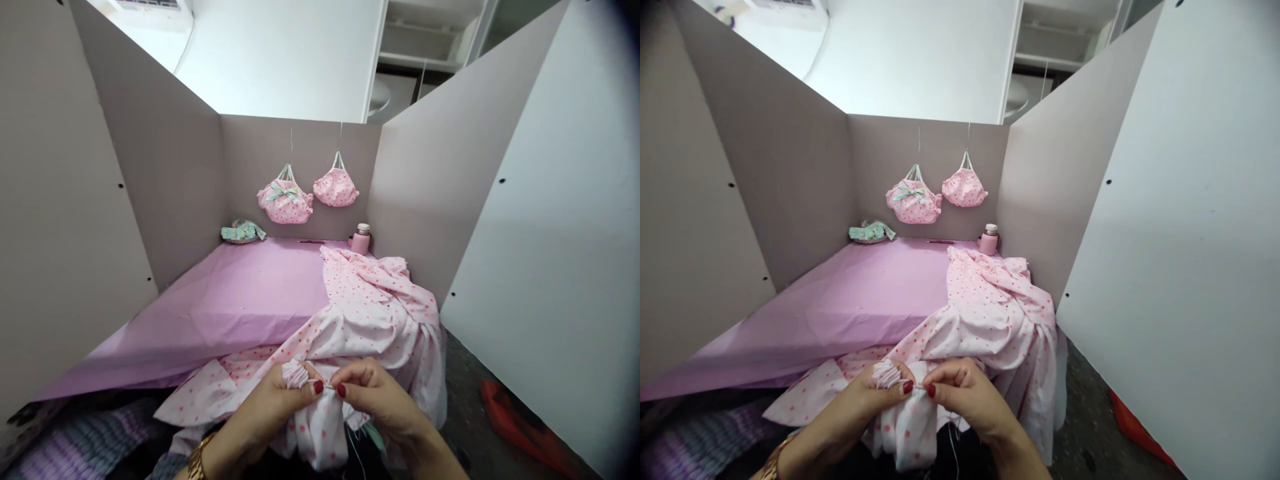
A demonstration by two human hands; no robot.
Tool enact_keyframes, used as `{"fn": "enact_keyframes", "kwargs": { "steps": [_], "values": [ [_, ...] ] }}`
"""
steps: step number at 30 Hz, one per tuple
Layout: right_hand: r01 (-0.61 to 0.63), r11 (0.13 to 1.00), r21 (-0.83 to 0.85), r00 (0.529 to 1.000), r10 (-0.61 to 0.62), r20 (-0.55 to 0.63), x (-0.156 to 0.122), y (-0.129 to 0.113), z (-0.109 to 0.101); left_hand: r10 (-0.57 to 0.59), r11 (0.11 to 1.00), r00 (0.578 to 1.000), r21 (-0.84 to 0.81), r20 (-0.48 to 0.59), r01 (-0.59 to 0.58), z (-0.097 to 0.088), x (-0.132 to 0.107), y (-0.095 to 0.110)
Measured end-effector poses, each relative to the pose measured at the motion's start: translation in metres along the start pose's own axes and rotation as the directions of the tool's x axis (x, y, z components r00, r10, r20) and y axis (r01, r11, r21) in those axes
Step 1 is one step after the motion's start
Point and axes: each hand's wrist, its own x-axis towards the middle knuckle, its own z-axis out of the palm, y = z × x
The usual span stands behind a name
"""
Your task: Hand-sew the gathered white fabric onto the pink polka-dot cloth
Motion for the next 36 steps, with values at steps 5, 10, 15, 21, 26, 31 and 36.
{"fn": "enact_keyframes", "kwargs": {
  "steps": [5,10,15,21,26,31,36],
  "values": [
    [0.046,0.999,-0.010,0.999,-0.046,-0.026,0.001,-0.003,0.007,-0.038,0.998,0.999,-0.043,-0.017,0.037,0.001,-0.001,-0.001],
    [0.122,0.969,-0.214,0.992,-0.126,-0.006,-0.003,-0.011,0.007,-0.020,1.000,0.997,-0.017,-0.075,0.019,0.001,0.003,-0.004],
    [0.121,0.944,-0.306,0.992,-0.126,0.005,-0.005,-0.013,0.010,-0.013,1.000,0.997,-0.013,-0.075,0.012,0.003,0.004,-0.001],
    [0.148,0.947,-0.284,0.987,-0.161,-0.024,-0.005,-0.006,0.026,-0.016,0.999,0.998,-0.029,-0.067,0.014,0.008,0.003,0.000],
    [0.166,0.944,-0.284,0.984,-0.175,-0.007,-0.006,-0.006,0.032,0.036,0.999,0.993,0.024,-0.111,-0.033,0.008,0.005,-0.002],
    [0.143,0.953,-0.268,0.982,-0.171,-0.084,-0.008,-0.016,0.026,0.125,0.989,0.951,0.117,-0.284,-0.094,0.004,0.006,0.002],
    [0.152,0.959,-0.240,0.984,-0.171,-0.056,-0.029,-0.032,0.025,0.294,0.948,0.809,0.261,-0.509,-0.181,-0.013,0.012,-0.002]
  ]
}}
